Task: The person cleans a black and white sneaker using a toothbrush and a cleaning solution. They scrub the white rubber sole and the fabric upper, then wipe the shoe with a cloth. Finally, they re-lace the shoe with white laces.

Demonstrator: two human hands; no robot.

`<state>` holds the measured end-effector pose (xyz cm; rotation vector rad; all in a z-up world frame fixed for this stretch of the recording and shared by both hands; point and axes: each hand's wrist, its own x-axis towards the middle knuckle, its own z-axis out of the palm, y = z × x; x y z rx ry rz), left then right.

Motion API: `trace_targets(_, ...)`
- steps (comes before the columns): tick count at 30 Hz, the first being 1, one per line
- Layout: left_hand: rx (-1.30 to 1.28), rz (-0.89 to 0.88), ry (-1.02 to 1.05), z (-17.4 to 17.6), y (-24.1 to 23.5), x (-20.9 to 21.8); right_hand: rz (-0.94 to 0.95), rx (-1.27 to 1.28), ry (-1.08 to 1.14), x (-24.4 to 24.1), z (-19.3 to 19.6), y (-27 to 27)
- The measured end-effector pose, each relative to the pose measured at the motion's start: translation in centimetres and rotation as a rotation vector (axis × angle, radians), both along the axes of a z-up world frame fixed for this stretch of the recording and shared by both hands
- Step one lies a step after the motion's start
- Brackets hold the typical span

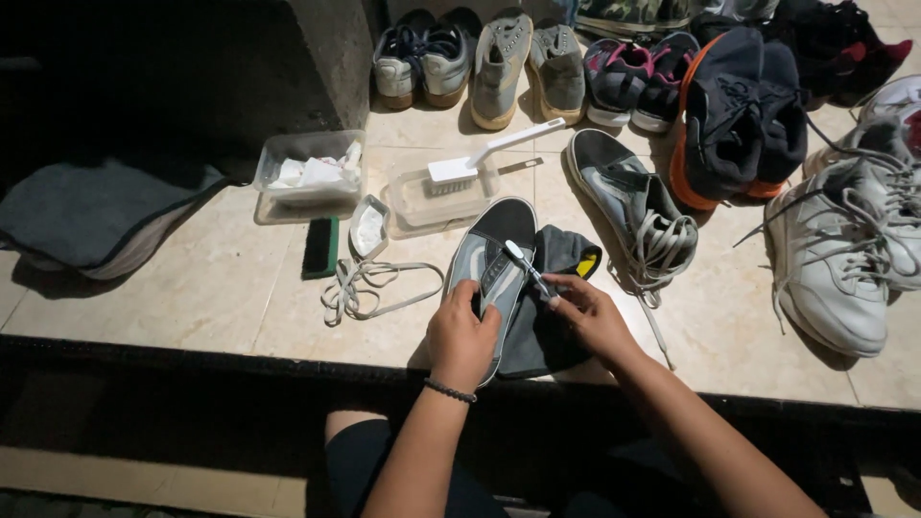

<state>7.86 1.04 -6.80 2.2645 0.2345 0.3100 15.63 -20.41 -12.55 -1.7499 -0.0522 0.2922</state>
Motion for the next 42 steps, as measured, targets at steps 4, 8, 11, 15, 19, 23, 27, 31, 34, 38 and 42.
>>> trace_targets(4,0.005,0.021,-0.004,-0.4,-0.1,0.0,-0.046,0.002,-0.055,1.3,-0.9,-0.9)
trace_targets(8,-0.008,0.034,-0.006,-0.2,-0.1,-0.2,-0.045,-0.018,-0.119,0.7,-0.7,-0.4)
trace_targets(11,-0.063,0.04,0.005,-0.2,0.1,0.1,0.009,0.04,-0.178,-1.5,-1.4,0.4)
trace_targets(15,-0.131,0.026,0.009,0.2,0.4,0.0,0.031,0.068,-0.085,-4.5,0.2,1.2)
trace_targets(19,-0.145,0.015,0.024,0.1,0.6,0.2,0.017,0.091,-0.143,-1.9,-0.4,0.5)
trace_targets(23,-0.203,0.028,0.064,0.2,0.9,0.2,0.035,0.129,-0.146,-1.3,-0.8,0.4)
trace_targets(27,-0.211,0.033,0.088,0.1,1.3,0.2,0.075,0.182,-0.137,-5.5,-0.7,1.7)
trace_targets(31,-0.233,0.036,0.108,0.8,1.4,0.1,0.119,0.282,-0.027,-7.7,0.7,1.7)
trace_targets(34,-0.402,-0.022,0.042,-0.1,2.7,0.6,0.056,0.357,-0.014,-6.8,1.7,0.7)
trace_targets(38,-0.723,-0.113,-0.003,-4.5,5.1,2.8,-0.01,0.423,-0.063,-4.0,0.1,-1.4)
trace_targets(42,-0.785,-0.137,0.037,-3.6,4.5,2.6,0.013,0.418,-0.053,-4.6,2.3,-0.8)
